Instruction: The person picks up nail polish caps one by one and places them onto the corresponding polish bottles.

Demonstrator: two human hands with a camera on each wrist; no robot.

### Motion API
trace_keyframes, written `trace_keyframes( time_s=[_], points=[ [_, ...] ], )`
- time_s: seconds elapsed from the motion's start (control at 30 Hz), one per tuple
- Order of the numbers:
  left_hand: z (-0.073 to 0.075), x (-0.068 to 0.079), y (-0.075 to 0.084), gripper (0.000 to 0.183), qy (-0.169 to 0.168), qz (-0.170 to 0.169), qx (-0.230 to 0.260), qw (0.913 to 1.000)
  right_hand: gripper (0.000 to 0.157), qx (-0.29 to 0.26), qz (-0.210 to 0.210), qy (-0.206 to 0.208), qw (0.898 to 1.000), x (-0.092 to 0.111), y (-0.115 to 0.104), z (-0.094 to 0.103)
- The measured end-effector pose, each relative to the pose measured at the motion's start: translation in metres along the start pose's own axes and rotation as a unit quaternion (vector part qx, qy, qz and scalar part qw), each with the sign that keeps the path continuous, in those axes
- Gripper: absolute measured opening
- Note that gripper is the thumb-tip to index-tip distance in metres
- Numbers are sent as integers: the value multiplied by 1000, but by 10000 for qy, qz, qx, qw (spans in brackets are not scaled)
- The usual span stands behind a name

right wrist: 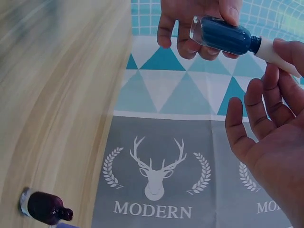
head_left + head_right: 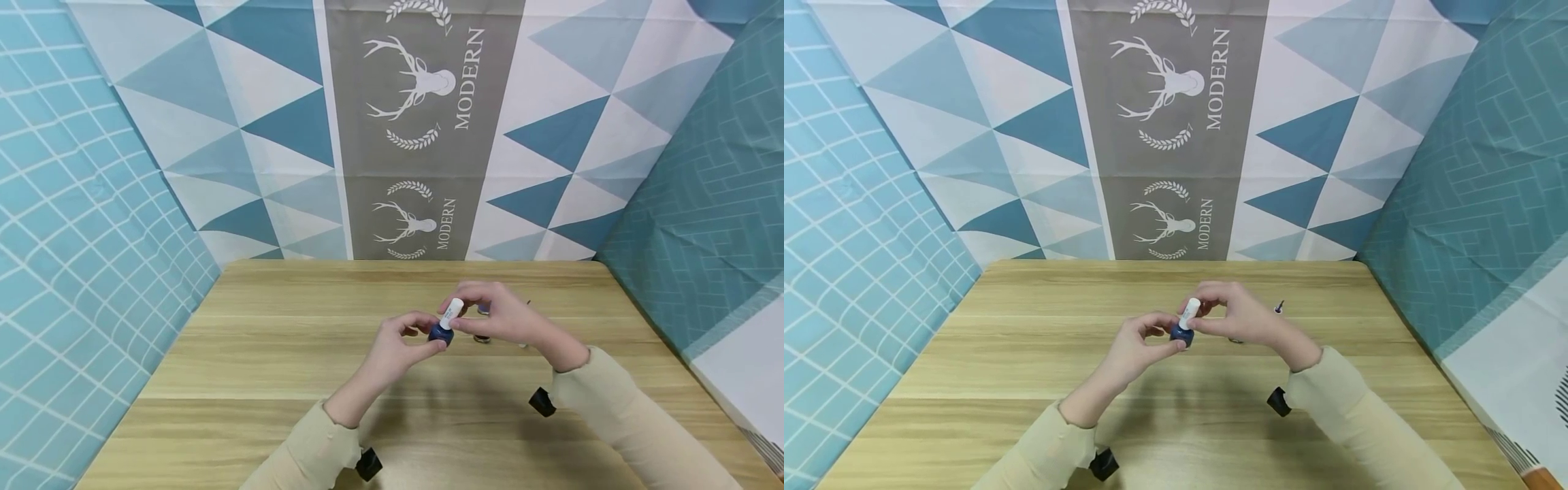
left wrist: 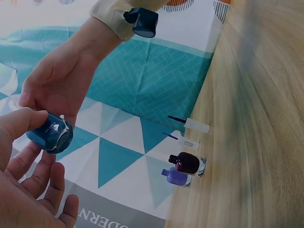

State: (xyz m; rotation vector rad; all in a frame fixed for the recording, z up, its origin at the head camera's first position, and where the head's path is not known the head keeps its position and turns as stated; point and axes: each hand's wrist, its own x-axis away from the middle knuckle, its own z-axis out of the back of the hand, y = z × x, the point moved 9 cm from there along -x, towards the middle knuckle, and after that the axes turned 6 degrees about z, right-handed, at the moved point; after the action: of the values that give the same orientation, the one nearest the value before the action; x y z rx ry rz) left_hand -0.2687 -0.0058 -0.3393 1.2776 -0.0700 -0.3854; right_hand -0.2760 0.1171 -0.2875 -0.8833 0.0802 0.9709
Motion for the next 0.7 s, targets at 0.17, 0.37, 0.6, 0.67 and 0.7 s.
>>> trace_keyframes(
  time_s=[0.17,0.37,0.6,0.67,0.7],
  points=[
    [-1,-7,-20,26,42,96,8,9999,20,-358,-25,59,9993,-1,6,-4],
    [0,-10,-23,27,61,178,146,9997,20,-394,-63,143,9991,-2,12,-7],
    [3,-12,-24,28,281,169,153,9993,22,-421,-315,415,9978,-4,20,-7],
    [4,-12,-23,28,350,112,138,9992,19,-422,-402,530,9969,-4,22,-7],
    [4,-12,-23,27,380,104,133,9991,17,-411,-430,588,9965,-5,24,-6]
  ],
)
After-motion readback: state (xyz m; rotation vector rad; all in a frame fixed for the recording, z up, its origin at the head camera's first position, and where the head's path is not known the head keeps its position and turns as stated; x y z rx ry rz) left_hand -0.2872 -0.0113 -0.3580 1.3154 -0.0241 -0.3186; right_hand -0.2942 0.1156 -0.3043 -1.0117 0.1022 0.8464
